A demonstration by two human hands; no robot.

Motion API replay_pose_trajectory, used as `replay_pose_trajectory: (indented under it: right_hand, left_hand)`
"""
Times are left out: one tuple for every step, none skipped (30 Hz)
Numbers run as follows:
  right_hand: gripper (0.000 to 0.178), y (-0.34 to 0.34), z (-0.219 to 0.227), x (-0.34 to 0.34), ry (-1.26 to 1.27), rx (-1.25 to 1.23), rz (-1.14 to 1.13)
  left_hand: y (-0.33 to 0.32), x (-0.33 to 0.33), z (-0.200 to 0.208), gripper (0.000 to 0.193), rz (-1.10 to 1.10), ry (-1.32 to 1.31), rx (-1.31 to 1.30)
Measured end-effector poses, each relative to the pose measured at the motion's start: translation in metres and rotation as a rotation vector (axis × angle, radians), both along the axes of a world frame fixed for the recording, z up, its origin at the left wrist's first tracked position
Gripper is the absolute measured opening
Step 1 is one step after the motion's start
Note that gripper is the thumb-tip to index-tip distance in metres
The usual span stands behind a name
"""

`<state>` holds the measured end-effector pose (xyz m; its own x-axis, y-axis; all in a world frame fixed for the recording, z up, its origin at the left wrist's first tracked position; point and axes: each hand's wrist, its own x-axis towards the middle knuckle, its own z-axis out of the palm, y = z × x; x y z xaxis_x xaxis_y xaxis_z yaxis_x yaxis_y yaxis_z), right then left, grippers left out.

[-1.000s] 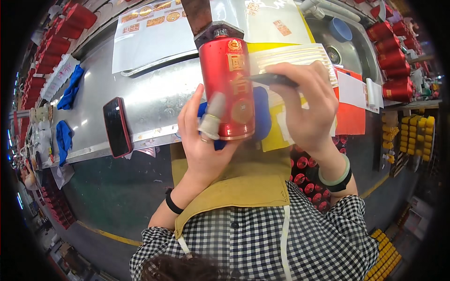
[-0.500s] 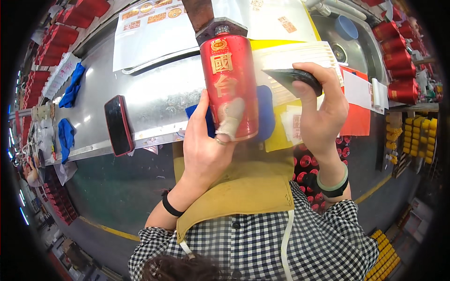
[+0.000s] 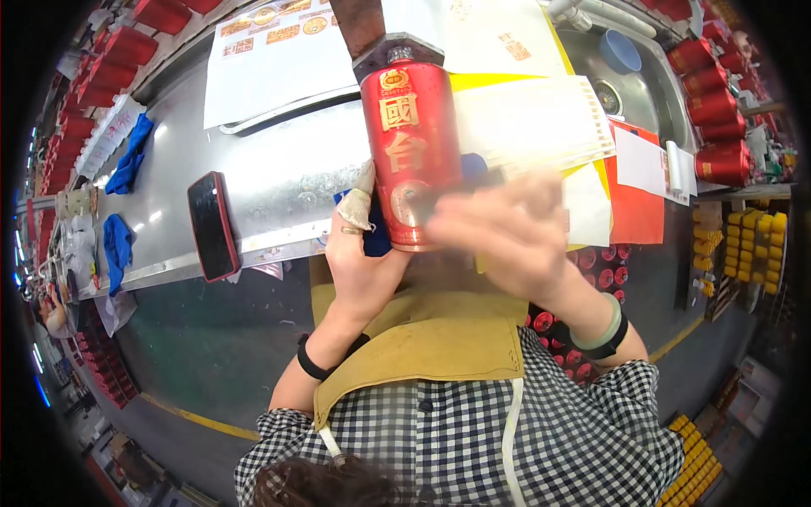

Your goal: Applying decorative labels and seals to red liquor bottles on a production line.

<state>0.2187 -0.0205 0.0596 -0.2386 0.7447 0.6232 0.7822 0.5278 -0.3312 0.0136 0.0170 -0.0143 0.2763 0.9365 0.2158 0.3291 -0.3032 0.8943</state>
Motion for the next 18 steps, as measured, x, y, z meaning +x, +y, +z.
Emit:
replay_pose_trajectory:
  right_hand:
    - [0.028, -0.001, 0.002, -0.004, 0.001, 0.001, 0.001]
    - [0.028, -0.003, 0.007, -0.007, 0.026, -0.051, 0.042]
    - [0.027, -0.003, 0.011, -0.008, 0.050, -0.102, 0.082]
    - [0.027, 0.001, 0.013, -0.004, 0.047, -0.105, 0.079]
    - [0.027, 0.009, 0.015, 0.003, 0.078, -0.125, 0.017]
    - [0.027, 0.016, 0.015, 0.008, 0.108, -0.145, -0.045]
    - [0.027, 0.019, 0.010, 0.011, 0.107, -0.146, -0.042]
    - [0.027, 0.023, 0.001, 0.013, 0.138, -0.128, -0.105]
    - [0.027, 0.024, -0.005, 0.015, 0.169, -0.109, -0.168]
    - [0.027, 0.024, -0.006, 0.016, 0.167, -0.107, -0.166]
    - [0.027, 0.021, -0.007, 0.017, 0.107, -0.036, -0.140]
    - [0.027, 0.018, -0.007, 0.016, 0.047, 0.036, -0.114]
    - [0.026, 0.012, -0.009, 0.012, 0.043, 0.037, -0.060]
    - [0.027, 0.004, -0.011, 0.006, 0.070, 0.004, -0.011]
    - [0.026, -0.002, -0.009, 0.003, 0.074, -0.010, 0.024]
    - [0.025, -0.004, -0.008, 0.001, 0.079, -0.023, 0.059]
    - [0.025, -0.001, -0.004, 0.002, 0.081, -0.023, 0.062]
    - [0.024, 0.005, 0.002, 0.003, 0.087, -0.077, 0.022]
  left_hand:
    - [-0.001, -0.001, 0.001, 0.079, -0.011, 0.001, 0.020]
    - [-0.002, -0.002, 0.002, 0.080, -0.024, -0.002, 0.038]
    - [-0.003, -0.002, 0.007, 0.081, -0.034, 0.027, 0.104]
    - [-0.002, -0.004, 0.011, 0.081, -0.037, 0.024, 0.102]
    - [-0.002, -0.006, 0.017, 0.082, -0.031, 0.030, 0.159]
    - [-0.002, -0.007, 0.020, 0.083, -0.025, 0.036, 0.217]
    - [-0.002, -0.004, 0.019, 0.088, -0.007, -0.021, 0.180]
    - [0.000, 0.000, 0.018, 0.088, -0.004, -0.024, 0.182]
    - [0.000, 0.005, 0.018, 0.091, -0.003, -0.070, 0.135]
    - [0.001, 0.008, 0.018, 0.094, -0.002, -0.116, 0.088]
    - [0.003, 0.003, 0.012, 0.096, -0.028, 0.021, 0.127]
    - [0.002, 0.001, 0.008, 0.096, -0.029, 0.022, 0.125]
    - [0.002, 0.000, 0.006, 0.094, -0.037, 0.013, 0.085]
    - [0.002, 0.001, 0.005, 0.092, -0.045, 0.004, 0.048]
    - [0.002, 0.000, 0.003, 0.090, -0.052, -0.031, 0.044]
    - [0.002, 0.001, 0.002, 0.090, -0.052, -0.031, 0.045]
    - [0.001, 0.003, 0.002, 0.088, -0.039, -0.054, 0.040]
    - [0.000, 0.003, 0.003, 0.087, -0.026, -0.077, 0.036]
